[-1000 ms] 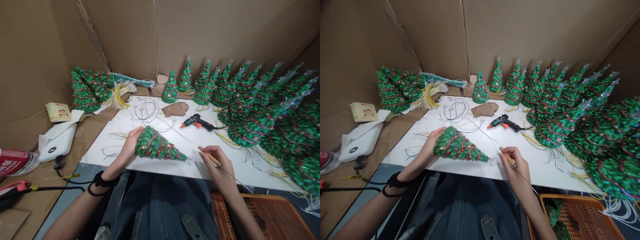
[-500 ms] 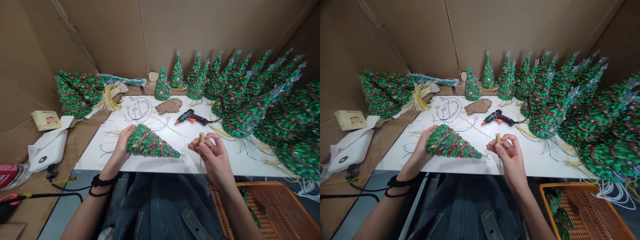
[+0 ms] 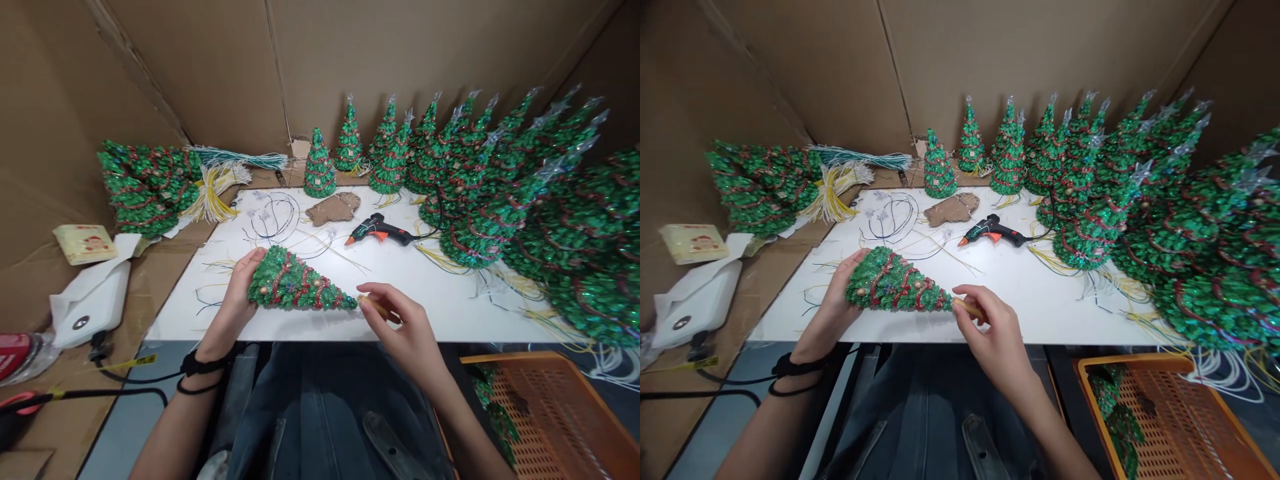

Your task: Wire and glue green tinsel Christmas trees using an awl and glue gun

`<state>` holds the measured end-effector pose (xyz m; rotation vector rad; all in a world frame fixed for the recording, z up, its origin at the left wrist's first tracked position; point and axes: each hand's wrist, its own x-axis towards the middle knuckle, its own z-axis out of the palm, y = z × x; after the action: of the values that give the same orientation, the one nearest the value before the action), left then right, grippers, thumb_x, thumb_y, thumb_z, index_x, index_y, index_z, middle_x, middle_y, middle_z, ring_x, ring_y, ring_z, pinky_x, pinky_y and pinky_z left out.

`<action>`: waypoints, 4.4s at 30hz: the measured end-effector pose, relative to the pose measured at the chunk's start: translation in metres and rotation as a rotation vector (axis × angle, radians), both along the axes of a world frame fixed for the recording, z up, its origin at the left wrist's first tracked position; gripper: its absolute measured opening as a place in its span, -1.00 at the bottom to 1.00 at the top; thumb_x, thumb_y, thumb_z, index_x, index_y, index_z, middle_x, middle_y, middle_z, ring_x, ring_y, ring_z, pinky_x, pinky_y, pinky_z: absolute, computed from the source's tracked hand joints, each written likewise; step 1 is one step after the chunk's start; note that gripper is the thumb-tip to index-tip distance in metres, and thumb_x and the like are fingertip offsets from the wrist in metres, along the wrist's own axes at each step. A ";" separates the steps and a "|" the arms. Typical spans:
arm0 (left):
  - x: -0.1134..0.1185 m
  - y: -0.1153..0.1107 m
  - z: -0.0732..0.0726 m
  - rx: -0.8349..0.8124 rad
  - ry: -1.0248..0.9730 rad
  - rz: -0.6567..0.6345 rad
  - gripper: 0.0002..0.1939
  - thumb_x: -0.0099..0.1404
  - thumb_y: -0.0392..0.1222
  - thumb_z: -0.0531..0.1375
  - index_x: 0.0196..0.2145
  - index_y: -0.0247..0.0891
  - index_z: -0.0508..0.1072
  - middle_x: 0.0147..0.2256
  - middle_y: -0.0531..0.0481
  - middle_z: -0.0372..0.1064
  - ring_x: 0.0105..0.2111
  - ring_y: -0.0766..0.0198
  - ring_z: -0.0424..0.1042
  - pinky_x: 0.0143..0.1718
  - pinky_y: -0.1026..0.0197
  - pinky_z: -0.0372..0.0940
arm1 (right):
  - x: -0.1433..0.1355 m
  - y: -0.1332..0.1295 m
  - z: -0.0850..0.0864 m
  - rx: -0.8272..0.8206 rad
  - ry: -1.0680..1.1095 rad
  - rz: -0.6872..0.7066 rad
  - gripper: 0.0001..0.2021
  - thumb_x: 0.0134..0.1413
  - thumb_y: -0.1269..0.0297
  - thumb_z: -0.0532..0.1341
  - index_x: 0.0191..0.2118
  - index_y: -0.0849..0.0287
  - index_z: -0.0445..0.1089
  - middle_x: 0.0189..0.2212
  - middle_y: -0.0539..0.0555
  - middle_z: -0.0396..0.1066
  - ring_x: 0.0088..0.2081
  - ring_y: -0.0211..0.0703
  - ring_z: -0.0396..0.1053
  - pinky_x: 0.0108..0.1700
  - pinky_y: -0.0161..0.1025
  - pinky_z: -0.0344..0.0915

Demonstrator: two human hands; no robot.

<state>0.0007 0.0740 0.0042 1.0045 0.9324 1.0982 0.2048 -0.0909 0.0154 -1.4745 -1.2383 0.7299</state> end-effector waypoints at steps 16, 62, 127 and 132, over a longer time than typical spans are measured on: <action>0.002 -0.001 0.002 -0.014 -0.018 0.024 -0.74 -0.02 -0.08 0.39 -0.48 -0.28 0.44 -0.56 0.13 0.34 -0.60 0.41 0.29 -0.55 0.38 0.20 | -0.009 0.004 -0.014 -0.023 0.211 0.003 -0.83 0.14 0.16 0.16 -0.28 0.15 0.37 -0.51 0.00 0.32 -0.45 -0.22 0.30 -0.46 -0.31 0.22; 0.001 -0.005 0.005 -0.011 -0.019 0.019 -0.70 -0.04 -0.03 0.41 -0.48 -0.28 0.46 -0.55 0.13 0.35 -0.57 0.41 0.27 -0.53 0.38 0.19 | -0.001 0.009 -0.007 -0.063 0.388 -0.091 -0.66 0.22 -0.08 0.08 -0.38 0.07 0.10 -0.82 -0.23 0.10 -0.74 -0.37 -0.06 -0.61 -0.38 -0.11; -0.004 -0.009 0.017 -0.165 -0.225 -0.080 -0.88 0.08 -0.36 0.28 -0.47 -0.31 0.36 -0.58 0.17 0.17 -0.64 0.49 0.10 -0.64 0.44 0.07 | -0.013 0.026 -0.010 0.092 -0.433 0.212 -0.78 0.25 0.22 0.08 -0.43 0.11 0.17 -0.26 0.12 0.20 -0.16 -0.06 0.23 -0.15 -0.11 0.26; 0.003 -0.014 0.013 -0.084 -0.127 0.036 -0.79 0.01 -0.18 0.37 -0.45 -0.32 0.44 -0.48 0.09 0.35 -0.50 0.41 0.29 -0.47 0.40 0.21 | -0.013 0.024 -0.006 0.022 -0.414 0.322 -0.81 0.28 0.24 0.03 -0.40 0.11 0.15 0.14 0.25 0.12 0.16 0.07 0.17 0.05 0.02 0.26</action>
<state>0.0039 0.0597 0.0177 0.8424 0.8895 1.1298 0.1922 -0.0668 0.0092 -1.4696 -1.8238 0.6324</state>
